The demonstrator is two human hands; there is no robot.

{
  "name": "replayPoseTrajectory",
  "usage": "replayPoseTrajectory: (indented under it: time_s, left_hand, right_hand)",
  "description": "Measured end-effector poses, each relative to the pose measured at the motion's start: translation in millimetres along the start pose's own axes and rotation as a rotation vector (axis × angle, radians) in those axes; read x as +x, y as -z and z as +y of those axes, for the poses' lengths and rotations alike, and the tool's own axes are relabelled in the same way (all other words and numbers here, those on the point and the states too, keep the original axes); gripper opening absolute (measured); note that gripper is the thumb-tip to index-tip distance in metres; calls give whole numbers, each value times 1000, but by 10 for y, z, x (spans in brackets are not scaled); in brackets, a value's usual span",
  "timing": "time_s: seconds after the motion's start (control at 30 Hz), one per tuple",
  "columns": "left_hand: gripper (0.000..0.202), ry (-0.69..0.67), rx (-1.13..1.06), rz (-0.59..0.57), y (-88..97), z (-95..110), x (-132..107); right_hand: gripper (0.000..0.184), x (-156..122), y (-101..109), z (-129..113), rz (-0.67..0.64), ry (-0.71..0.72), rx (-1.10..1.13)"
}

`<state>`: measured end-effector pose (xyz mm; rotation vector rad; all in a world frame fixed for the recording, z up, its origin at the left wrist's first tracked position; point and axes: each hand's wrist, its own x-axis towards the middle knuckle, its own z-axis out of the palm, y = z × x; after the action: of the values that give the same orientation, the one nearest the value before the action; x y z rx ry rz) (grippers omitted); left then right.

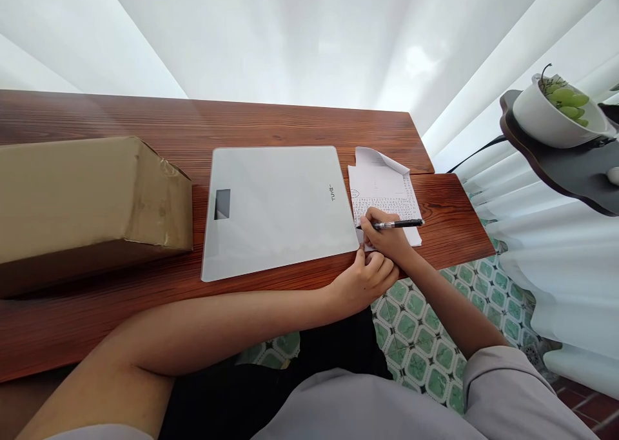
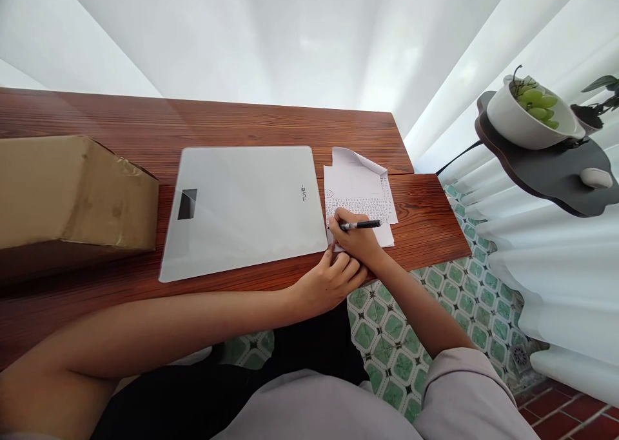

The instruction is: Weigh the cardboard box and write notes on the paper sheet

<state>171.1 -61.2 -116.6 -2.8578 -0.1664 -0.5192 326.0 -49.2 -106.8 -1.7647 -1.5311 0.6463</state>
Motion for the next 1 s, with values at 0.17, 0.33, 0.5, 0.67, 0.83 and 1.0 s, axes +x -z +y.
replayPoseTrajectory:
  time_s: [0.17,0.33,0.5,0.67,0.83,1.0]
  left_hand:
    - [28,5,-2,22,-5,-8,6]
    - [29,4,15,19,-2,-7,2]
    - [31,-5,15,32,-5,-3,0]
    - [37,-41,-5,-5,-37,-9,-10]
    - [39,-41,-31,5,-71,-13,-8]
    - [37,-52,-65,-16,-60,-22,0]
  right_hand:
    - [36,11,-10,11,1,-4,19]
    - [36,-6,10,27,23,-16,76]
    - [34,-22,47,31,43,-30,124]
    - [35,-15,142,9,2,32,-20]
    - [34,-26,225,96,-5,22,24]
    - [31,-43,279,120,11,11,98]
